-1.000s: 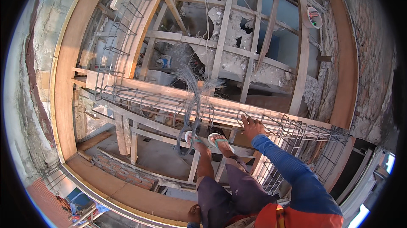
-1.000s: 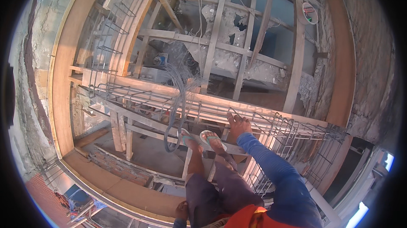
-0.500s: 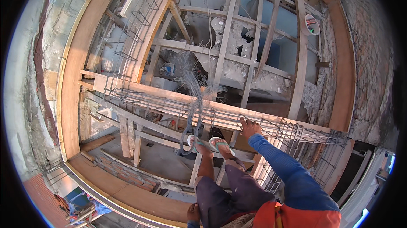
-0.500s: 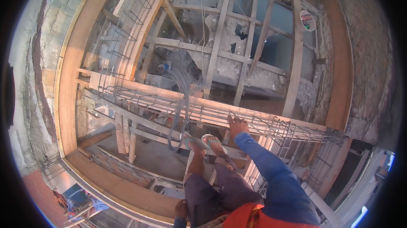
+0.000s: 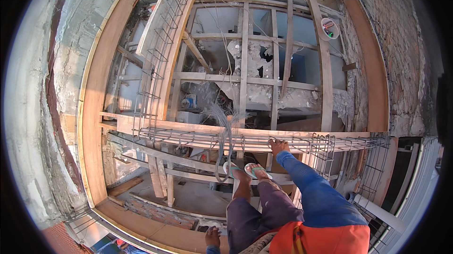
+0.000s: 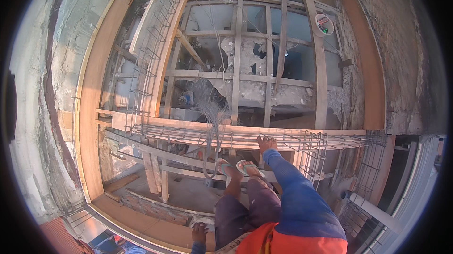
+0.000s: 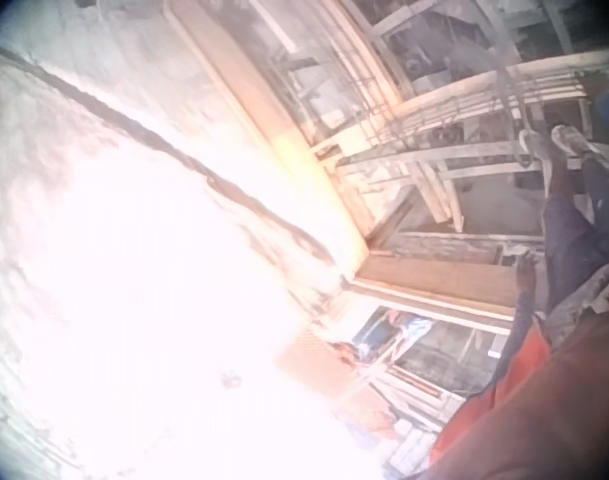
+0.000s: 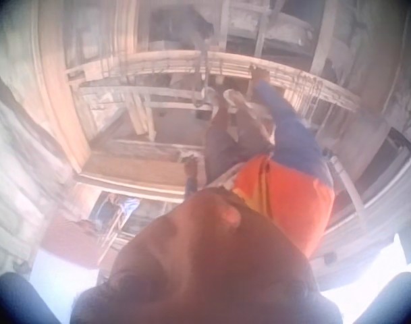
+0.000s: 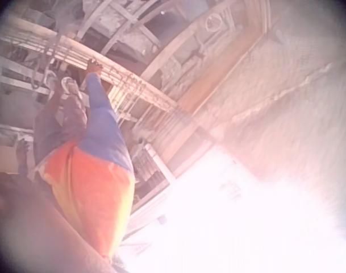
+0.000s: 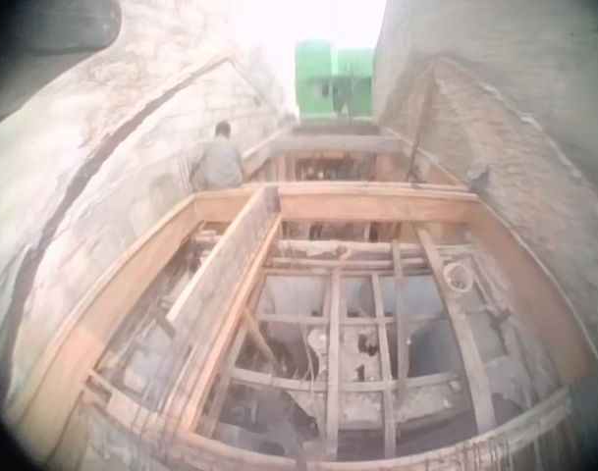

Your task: The person works on a construction site, assembling and securing wooden formwork for a concrete structure. They use a hammer to drive nails into wooden beams and adjust metal rebar, while navigating the scaffolding and wooden planks.

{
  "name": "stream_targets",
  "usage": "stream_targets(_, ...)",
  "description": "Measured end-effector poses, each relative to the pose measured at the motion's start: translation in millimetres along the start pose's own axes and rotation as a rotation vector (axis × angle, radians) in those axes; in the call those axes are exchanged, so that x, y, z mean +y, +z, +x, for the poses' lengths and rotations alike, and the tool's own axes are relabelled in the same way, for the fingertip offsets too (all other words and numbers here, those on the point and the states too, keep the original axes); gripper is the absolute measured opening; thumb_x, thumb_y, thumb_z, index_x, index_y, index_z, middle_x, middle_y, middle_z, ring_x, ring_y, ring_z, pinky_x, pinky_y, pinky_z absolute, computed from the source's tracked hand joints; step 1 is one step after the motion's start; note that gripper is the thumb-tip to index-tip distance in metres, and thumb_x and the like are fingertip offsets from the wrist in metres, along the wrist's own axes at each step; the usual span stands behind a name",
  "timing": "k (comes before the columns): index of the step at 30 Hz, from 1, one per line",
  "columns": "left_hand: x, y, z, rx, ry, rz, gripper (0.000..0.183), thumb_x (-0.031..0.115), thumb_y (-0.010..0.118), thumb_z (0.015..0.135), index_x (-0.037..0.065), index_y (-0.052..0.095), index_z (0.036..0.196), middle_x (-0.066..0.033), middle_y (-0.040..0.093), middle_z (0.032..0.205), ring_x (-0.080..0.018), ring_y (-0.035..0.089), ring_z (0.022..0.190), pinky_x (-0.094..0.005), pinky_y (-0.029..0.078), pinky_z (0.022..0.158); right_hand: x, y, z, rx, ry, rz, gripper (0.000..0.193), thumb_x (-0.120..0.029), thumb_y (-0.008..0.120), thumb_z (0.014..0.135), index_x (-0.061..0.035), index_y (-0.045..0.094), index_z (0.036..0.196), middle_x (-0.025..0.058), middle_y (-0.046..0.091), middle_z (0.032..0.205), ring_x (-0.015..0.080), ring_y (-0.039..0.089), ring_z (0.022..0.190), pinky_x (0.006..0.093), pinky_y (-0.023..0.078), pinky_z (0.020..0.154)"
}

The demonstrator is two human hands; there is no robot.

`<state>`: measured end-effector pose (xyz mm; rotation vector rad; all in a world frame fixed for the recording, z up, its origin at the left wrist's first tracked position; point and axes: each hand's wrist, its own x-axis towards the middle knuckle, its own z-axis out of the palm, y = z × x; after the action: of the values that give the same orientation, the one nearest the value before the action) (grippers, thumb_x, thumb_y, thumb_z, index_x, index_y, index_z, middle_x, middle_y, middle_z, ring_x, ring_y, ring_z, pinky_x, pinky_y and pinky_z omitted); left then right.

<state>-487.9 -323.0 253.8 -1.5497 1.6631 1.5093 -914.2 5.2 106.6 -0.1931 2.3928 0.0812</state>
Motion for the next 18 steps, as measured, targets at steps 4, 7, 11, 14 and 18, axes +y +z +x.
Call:
stream_targets(4,26,-25,-5,0.018,0.029,0.029,0.038,0.03,0.05,0.096,0.003,0.058,0.122,-0.0117,0.067,0.102,-0.019,0.067,0.084,-0.0293,0.054,0.066,-1,14,0,0.01,0.062,-0.003,0.045,-0.022,0.043,0.096,-0.022,0.039,0.142,0.016,0.047,0.141,0.0467,0.045,0.126,0.0566,0.033,0.105)
stream_targets(7,22,-41,6,0.013,0.066,0.064,0.04,0.031,0.049,0.096,0.005,0.059,0.125,-0.0112,0.067,0.101,-0.0172,0.067,0.084,-0.0285,0.055,0.064,-6,9,1,-0.016,0.095,0.023,0.044,-0.024,0.041,0.097,-0.0216,0.039,0.142,0.0156,0.044,0.144,0.0469,0.041,0.129,0.0555,0.031,0.107)
stream_targets(11,34,-57,12,-0.041,0.225,0.313,0.04,0.029,0.047,0.096,0.002,0.058,0.123,-0.0121,0.066,0.1,-0.0184,0.067,0.084,-0.0284,0.055,0.064,-6,6,3,-0.069,0.12,0.099,0.045,-0.027,0.04,0.098,-0.0193,0.039,0.142,0.0156,0.039,0.147,0.0487,0.034,0.134,0.0577,0.025,0.11)
stream_targets(14,66,-48,1,-0.021,0.27,0.198,0.04,0.027,0.046,0.096,-0.002,0.058,0.12,-0.0132,0.066,0.101,-0.0204,0.067,0.083,-0.0282,0.056,0.065,-14,5,-5,-0.038,0.13,0.084,0.052,-0.031,0.042,0.097,-0.018,0.033,0.146,0.0144,0.033,0.152,0.0476,0.028,0.138,0.0602,0.022,0.111)
stream_targets(18,104,-44,-11,-0.014,0.215,0.135,0.032,0.021,0.053,0.096,-0.003,0.056,0.117,-0.0119,0.065,0.098,-0.0187,0.066,0.08,-0.0283,0.054,0.069,-22,14,-23,-0.028,0.177,0.113,0.068,-0.04,0.045,0.097,-0.019,0.015,0.154,0.0113,0.015,0.159,0.0455,0.011,0.144,0.061,0.015,0.113)
